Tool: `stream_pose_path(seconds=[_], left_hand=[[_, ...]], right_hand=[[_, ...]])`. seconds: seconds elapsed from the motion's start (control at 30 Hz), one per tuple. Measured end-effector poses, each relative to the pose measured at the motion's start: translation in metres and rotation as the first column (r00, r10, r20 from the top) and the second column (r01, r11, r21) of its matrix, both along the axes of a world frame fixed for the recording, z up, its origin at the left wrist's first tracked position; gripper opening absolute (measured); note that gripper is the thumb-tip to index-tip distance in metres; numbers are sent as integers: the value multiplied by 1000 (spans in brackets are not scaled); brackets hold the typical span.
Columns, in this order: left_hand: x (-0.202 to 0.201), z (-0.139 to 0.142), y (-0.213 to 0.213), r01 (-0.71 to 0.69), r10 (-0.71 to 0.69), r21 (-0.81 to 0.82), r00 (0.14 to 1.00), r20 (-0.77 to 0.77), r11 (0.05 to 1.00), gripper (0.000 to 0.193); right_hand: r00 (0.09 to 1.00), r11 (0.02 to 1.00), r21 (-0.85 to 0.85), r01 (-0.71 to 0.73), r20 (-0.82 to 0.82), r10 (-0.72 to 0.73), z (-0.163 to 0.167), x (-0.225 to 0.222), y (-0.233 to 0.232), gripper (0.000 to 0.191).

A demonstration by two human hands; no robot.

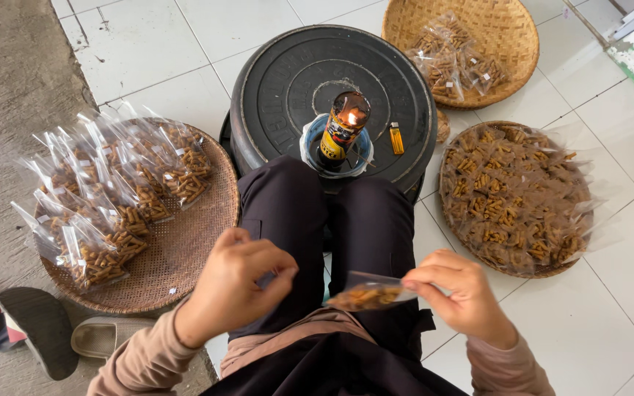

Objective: The person sits on the floor and seals clear plastic bags filled with fried snack sticks. They hold each bag's open edge over a lit candle to melt and seal it, press the sealed edge, and place the finished bag on a woven tray with other sealed bags.

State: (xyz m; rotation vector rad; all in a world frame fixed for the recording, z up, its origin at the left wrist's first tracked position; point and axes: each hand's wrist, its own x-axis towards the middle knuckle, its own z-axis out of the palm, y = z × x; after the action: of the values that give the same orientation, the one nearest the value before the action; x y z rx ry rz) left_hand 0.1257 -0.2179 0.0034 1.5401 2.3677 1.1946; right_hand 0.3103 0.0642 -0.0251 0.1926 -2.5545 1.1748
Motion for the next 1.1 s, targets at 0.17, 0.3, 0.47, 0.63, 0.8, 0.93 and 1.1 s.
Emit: stream_pose_path(seconds=[0.17,0.3,0.47,0.63,0.8,0.93,1.1], left_hand=[[31,-18,32,183,-119,199,948,-296,963,49],[50,-54,63,343,-302,128,917,-261,930,16],[48,-70,68,418,-403,98,905,-137,903,4],[46,-71,72,422,-407,179,906,-119,889,5],[42,-71,77,407,-384,174,911,-154,897,5],[33,-68,78,348,-306,184,926,-220,919,2],[36,-69,86,329,-269,164,913,-306,930,12]], right_hand=[[989,984,101,-149,35,146,-1,-5,-9,16],[979,973,110,-205,11,205,0,-9,-17,12],[977,978,56,-203,77,199,2,-5,-6,9],[985,992,35,-118,129,112,-8,9,15,6],[986,990,-92,110,137,-96,-14,22,28,3],[879,864,-161,477,115,-463,-4,17,21,4],[968,965,173,199,-188,-166,1,-2,-11,27]])
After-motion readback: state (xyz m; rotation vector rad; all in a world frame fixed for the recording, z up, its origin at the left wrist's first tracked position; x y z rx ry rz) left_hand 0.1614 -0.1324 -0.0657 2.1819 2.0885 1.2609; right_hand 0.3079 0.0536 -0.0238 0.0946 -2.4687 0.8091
